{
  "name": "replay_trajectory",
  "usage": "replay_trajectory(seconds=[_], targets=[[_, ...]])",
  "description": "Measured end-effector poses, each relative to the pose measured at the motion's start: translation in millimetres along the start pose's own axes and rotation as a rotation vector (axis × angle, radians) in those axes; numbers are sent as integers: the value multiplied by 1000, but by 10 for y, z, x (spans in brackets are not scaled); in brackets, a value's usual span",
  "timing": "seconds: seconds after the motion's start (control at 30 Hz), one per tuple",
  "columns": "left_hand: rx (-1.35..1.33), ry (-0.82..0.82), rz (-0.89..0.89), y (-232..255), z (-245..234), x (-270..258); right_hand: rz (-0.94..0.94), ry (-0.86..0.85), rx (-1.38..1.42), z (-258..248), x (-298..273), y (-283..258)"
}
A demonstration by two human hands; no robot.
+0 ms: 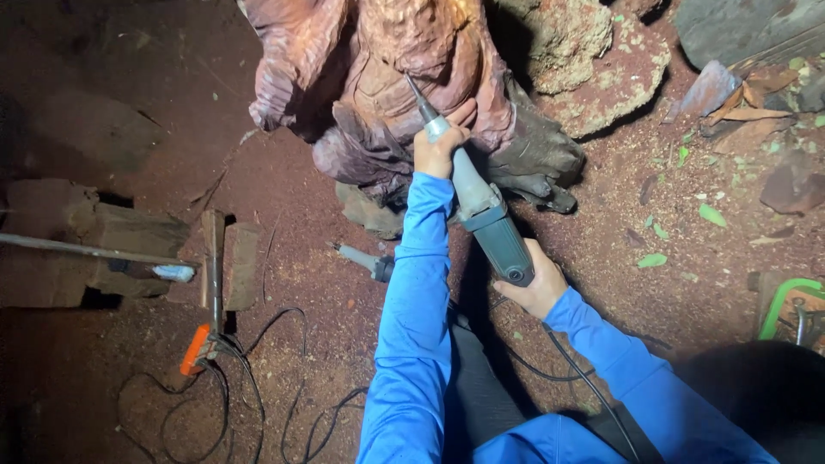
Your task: Using a power rotary tool to carve fine details and textures into a large wooden statue.
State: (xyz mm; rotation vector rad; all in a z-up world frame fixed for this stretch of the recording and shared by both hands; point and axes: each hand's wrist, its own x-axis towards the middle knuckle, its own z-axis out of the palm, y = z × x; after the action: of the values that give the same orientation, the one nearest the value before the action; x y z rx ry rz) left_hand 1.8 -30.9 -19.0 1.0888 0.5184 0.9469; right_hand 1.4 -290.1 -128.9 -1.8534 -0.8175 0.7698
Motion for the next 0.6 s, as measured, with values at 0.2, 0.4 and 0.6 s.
replay_trajectory(seconds=[0.2,0.4,0.6], targets=[[14,17,14,-14,-10,40,-50,6,25,-65,-26,-127],[54,-12,-153,-123,-34,192,-72,-69,35,-155,69,-134],[154,80,-129,-28,22,153,-117,3,-21,-107,101,3]])
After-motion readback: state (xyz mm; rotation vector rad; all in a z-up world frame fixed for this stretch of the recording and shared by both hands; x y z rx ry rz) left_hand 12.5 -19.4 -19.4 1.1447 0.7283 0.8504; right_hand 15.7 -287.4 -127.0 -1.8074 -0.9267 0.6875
